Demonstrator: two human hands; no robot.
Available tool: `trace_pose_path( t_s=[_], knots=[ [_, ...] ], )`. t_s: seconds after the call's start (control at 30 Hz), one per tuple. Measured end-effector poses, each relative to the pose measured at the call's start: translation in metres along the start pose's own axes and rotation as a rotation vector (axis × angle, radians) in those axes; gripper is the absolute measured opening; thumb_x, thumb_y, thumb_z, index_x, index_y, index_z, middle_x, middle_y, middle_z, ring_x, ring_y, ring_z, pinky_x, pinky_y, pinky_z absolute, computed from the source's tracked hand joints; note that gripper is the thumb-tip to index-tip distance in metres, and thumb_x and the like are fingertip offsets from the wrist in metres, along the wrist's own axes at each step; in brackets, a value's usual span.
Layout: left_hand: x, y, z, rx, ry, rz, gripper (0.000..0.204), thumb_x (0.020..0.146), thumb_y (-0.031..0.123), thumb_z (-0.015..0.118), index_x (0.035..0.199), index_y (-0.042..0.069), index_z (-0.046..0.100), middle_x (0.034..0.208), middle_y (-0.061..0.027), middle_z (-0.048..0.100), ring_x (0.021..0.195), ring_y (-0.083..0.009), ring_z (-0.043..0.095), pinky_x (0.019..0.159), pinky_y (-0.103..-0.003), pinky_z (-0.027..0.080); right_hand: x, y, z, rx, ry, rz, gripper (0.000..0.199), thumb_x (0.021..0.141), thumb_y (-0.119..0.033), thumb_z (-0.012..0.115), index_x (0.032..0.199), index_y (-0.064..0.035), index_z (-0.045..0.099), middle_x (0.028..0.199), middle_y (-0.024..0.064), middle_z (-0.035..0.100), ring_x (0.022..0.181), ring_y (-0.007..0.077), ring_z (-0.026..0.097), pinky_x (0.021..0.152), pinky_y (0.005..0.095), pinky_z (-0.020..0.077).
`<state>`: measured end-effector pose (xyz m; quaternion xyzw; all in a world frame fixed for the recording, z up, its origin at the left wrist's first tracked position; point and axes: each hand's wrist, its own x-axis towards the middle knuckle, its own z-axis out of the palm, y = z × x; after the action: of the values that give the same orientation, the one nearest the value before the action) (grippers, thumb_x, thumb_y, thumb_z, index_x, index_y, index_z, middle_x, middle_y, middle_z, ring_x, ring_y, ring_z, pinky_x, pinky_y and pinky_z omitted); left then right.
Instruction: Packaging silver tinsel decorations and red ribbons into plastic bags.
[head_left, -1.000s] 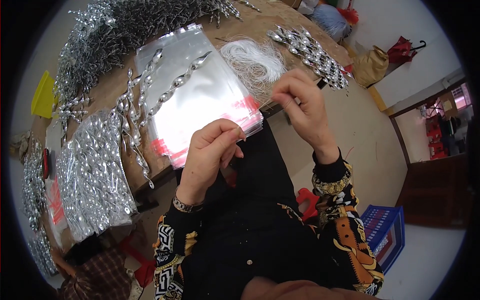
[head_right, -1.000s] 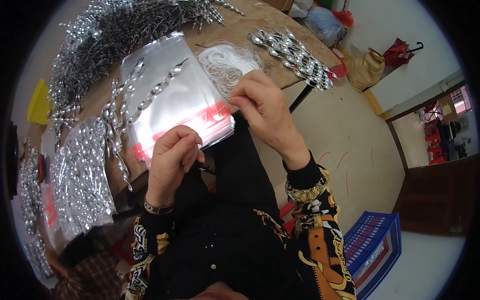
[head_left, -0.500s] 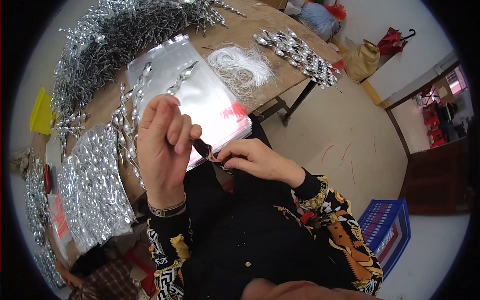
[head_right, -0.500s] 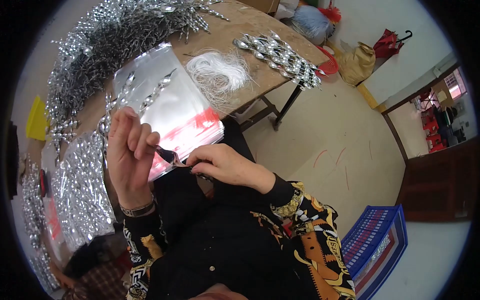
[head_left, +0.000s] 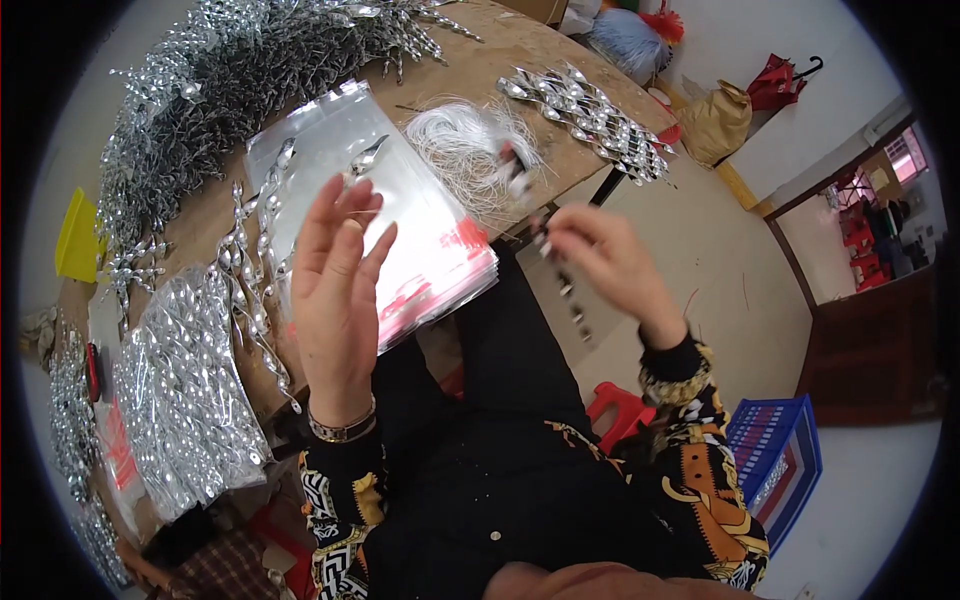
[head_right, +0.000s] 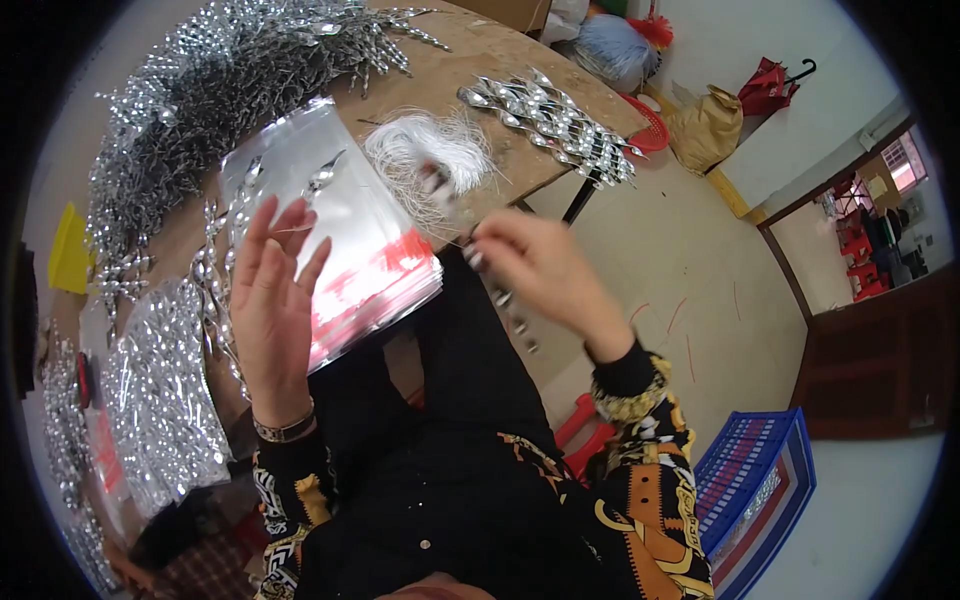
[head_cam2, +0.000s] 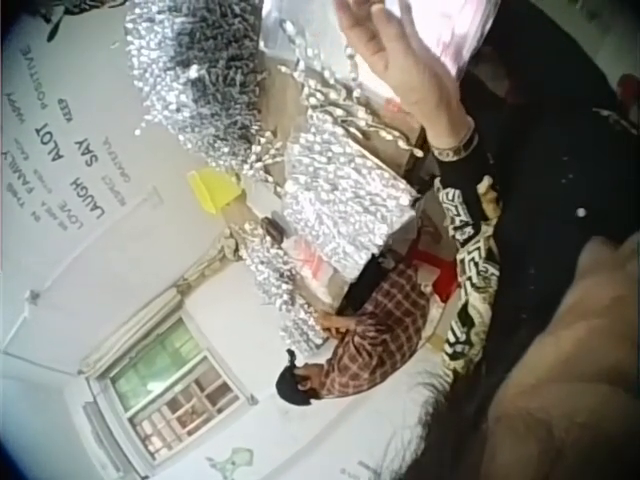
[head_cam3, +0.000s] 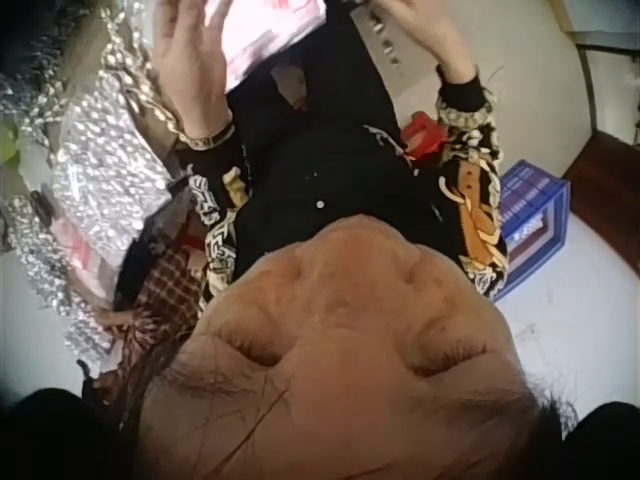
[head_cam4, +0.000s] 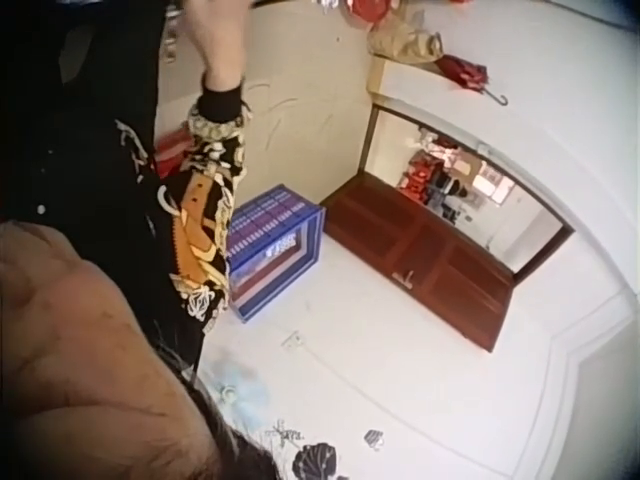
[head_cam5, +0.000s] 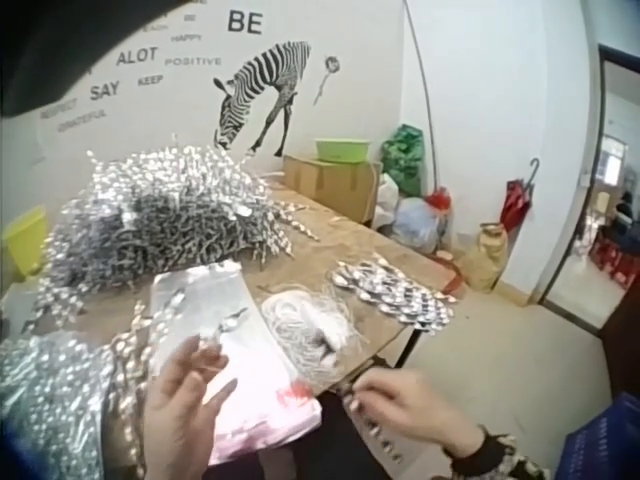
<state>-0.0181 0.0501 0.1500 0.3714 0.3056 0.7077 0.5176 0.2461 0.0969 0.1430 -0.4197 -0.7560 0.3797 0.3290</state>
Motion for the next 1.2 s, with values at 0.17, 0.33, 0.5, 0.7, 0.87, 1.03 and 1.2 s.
trace_pose_path(
  t_s=[0.17, 0.33, 0.5, 0.7, 0.87, 1.03, 1.2],
  knots=[
    [-0.011, -0.018, -0.012, 0.093, -0.059, -0.124, 0.028, 0.095, 0.007, 0.049, 0.121, -0.001, 0.054, 0.121, -0.0096, 0.057, 0.111, -0.0176, 0.055, 0.092, -0.033, 0.048, 0.047, 0.029, -0.062, -0.585, 0.256, 0.014, 0.013, 0.089, -0.012, 0.055, 0.089, -0.0001, 0.059, 0.072, 0.0090, 0.060, 0.067, 0.0178, 0.060, 0.063, 0.0298, 0.0460],
    [-0.021, -0.024, -0.011, 0.235, -0.086, -0.249, 0.022, 0.094, 0.008, 0.051, 0.112, -0.002, 0.060, 0.105, -0.0077, 0.064, 0.094, -0.0138, 0.061, 0.083, -0.026, 0.050, 0.097, 0.079, -0.099, -0.897, 0.325, -0.076, 0.017, 0.088, -0.018, 0.055, 0.089, -0.0019, 0.060, 0.081, 0.0177, 0.062, 0.079, 0.0328, 0.061, 0.068, 0.0404, 0.0465],
    [-0.028, -0.029, -0.013, 0.258, -0.082, -0.350, 0.020, 0.094, 0.007, 0.050, 0.109, -0.003, 0.060, 0.100, -0.0087, 0.064, 0.090, -0.0154, 0.063, 0.083, -0.029, 0.051, 0.136, 0.111, -0.099, -1.055, 0.312, -0.032, 0.017, 0.085, -0.022, 0.056, 0.087, -0.0077, 0.064, 0.085, 0.0154, 0.065, 0.082, 0.0360, 0.062, 0.070, 0.0483, 0.0477],
    [-0.032, -0.041, -0.025, 0.278, -0.149, -0.380, 0.021, 0.095, 0.007, 0.049, 0.111, -0.004, 0.059, 0.101, -0.0089, 0.065, 0.094, -0.0139, 0.062, 0.086, -0.027, 0.049, 0.172, 0.123, -0.080, -1.109, 0.267, -0.030, 0.018, 0.085, -0.021, 0.054, 0.086, -0.0059, 0.063, 0.086, 0.0165, 0.065, 0.084, 0.0369, 0.062, 0.071, 0.0479, 0.0478],
    [-0.033, -0.041, -0.021, 0.286, -0.153, -0.408, 0.021, 0.096, 0.009, 0.049, 0.110, -0.002, 0.059, 0.097, -0.0081, 0.065, 0.086, -0.0111, 0.062, 0.067, -0.023, 0.051, 0.187, 0.129, -0.064, -1.179, 0.299, -0.004, 0.016, 0.085, -0.021, 0.056, 0.087, -0.0072, 0.064, 0.086, 0.0158, 0.065, 0.083, 0.0365, 0.062, 0.071, 0.0479, 0.0484],
    [-0.037, -0.036, -0.021, 0.281, -0.145, -0.453, 0.020, 0.096, 0.011, 0.049, 0.110, 0.000, 0.059, 0.094, -0.0074, 0.064, 0.073, -0.0082, 0.060, 0.047, -0.019, 0.045, 0.182, 0.129, -0.052, -1.158, 0.339, -0.076, 0.013, 0.083, -0.020, 0.059, 0.090, -0.0089, 0.063, 0.089, 0.0134, 0.063, 0.084, 0.0352, 0.062, 0.070, 0.0468, 0.0490],
    [-0.041, -0.034, -0.019, 0.292, -0.129, -0.443, 0.021, 0.095, 0.008, 0.051, 0.109, -0.003, 0.060, 0.097, -0.0093, 0.065, 0.089, -0.0143, 0.062, 0.082, -0.026, 0.049, 0.164, 0.102, -0.042, -1.038, 0.401, -0.140, 0.015, 0.082, -0.019, 0.061, 0.093, -0.0086, 0.063, 0.093, 0.0111, 0.062, 0.087, 0.0337, 0.061, 0.071, 0.0451, 0.0491]
  ],
)
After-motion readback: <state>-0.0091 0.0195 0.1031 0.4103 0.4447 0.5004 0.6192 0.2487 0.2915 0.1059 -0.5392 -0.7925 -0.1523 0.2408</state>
